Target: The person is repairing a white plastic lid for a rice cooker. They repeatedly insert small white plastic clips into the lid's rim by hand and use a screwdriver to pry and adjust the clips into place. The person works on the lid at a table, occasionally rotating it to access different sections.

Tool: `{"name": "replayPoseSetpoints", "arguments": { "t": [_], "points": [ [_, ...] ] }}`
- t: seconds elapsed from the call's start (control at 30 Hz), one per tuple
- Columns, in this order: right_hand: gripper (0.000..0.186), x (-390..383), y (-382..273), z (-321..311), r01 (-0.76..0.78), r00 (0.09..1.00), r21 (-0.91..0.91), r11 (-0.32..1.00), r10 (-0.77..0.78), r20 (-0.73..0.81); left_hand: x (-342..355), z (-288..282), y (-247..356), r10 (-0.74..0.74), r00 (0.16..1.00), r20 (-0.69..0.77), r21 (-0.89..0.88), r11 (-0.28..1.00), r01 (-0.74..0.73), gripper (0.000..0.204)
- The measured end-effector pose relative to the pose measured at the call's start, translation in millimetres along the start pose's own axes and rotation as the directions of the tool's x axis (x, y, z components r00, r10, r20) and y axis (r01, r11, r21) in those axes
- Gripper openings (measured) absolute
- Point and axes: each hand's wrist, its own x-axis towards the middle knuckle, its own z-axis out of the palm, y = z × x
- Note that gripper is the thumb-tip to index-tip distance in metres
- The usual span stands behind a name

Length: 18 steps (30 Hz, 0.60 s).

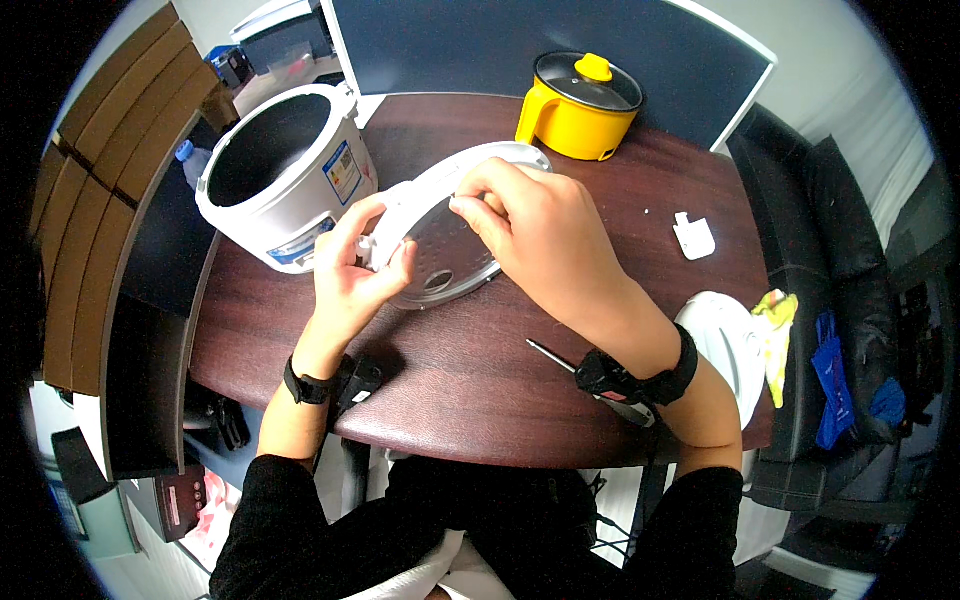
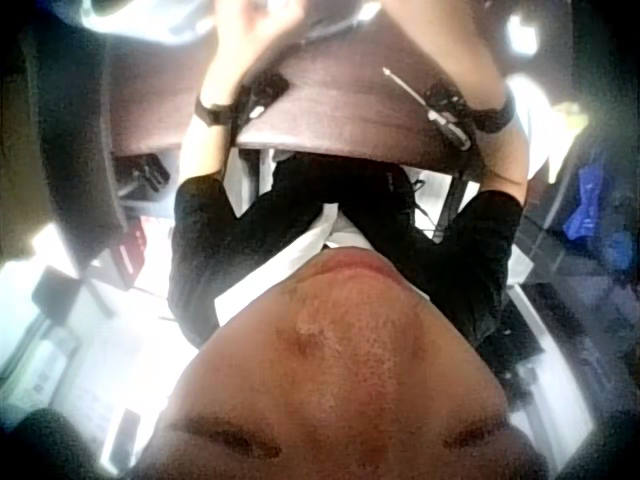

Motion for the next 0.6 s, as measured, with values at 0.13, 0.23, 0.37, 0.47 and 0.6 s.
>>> {"name": "replayPoseSetpoints", "arguments": {
  "t": [0.13,0.23,0.37,0.47,0.6],
  "points": [
    [0.011,-1.0,-2.4,-1.2,-0.039,0.999,-0.040,0.998,0.038,-0.016,-0.9,1.0,-0.4,-0.003,1.000,0.000,-0.020,1.000,0.003,0.047],
    [0.012,-4.2,1.9,2.6,0.041,0.997,-0.131,0.991,-0.048,-0.054,-2.1,0.6,0.0,-0.030,1.000,0.005,-0.031,0.999,0.031,0.047],
    [0.012,-5.6,-1.3,3.8,0.124,0.988,-0.282,0.951,-0.143,-0.050,-1.1,2.1,3.5,-0.031,1.000,0.003,-0.048,0.998,0.032,0.047],
    [0.012,-9.0,-1.3,9.1,0.138,0.983,-0.350,0.926,-0.170,-0.062,-1.8,0.9,4.2,-0.047,0.999,0.012,-0.034,0.998,0.048,0.046],
    [0.012,-12.7,-6.9,15.2,0.158,0.971,-0.444,0.882,-0.221,-0.095,-3.3,2.3,5.5,-0.033,0.999,0.005,-0.014,0.999,0.033,0.046]
  ]
}}
